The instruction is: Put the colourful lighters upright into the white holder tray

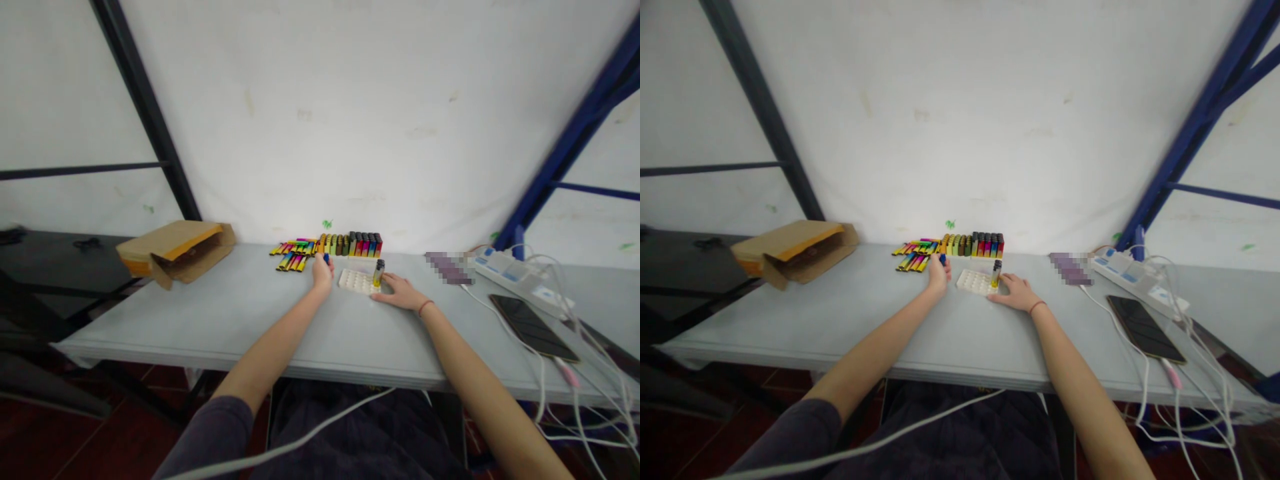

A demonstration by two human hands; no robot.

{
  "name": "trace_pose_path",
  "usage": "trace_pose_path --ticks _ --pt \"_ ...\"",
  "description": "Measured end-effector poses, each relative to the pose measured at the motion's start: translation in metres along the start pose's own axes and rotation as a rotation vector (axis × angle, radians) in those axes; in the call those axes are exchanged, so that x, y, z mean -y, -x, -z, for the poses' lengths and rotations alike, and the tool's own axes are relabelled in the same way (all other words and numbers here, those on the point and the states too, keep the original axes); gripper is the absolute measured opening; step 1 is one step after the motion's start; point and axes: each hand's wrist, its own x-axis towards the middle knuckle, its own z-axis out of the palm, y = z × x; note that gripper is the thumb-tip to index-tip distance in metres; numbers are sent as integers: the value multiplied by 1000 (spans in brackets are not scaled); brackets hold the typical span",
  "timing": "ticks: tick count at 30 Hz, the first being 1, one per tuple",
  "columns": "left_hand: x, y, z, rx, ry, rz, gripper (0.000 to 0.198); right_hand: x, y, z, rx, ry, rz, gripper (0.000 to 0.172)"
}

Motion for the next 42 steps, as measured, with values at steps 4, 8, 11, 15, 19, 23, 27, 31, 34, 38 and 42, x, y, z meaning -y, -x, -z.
trace_pose_path --ticks 4,8,11,15,19,23,27,31,34,38,42 --pt "-4 2 -2 -87 53 -47 39 -1 -1 0 20 -3 8 80" --pt "-2 6 -5 18 -53 -116 33 0 -1 0 14 -2 -1 80" --pt "4 15 -10 188 -268 -335 18 0 0 -1 1 -1 -2 78" --pt "13 31 -21 415 -527 -620 15 1 0 -1 -11 3 3 77" --pt "21 37 -28 545 -609 -720 22 2 0 0 0 3 4 77" --pt "29 34 -28 626 -665 -687 24 4 1 2 8 -9 9 76" --pt "29 35 -27 620 -710 -677 23 4 1 2 4 -6 3 76" --pt "25 42 -29 586 -746 -679 32 4 1 2 14 3 3 77" --pt "23 47 -29 574 -832 -752 29 4 1 1 10 2 2 76" --pt "15 44 -25 550 -928 -861 31 4 1 1 0 0 -3 76" --pt "-5 25 -8 338 -1027 -877 31 2 1 2 14 -9 4 77"
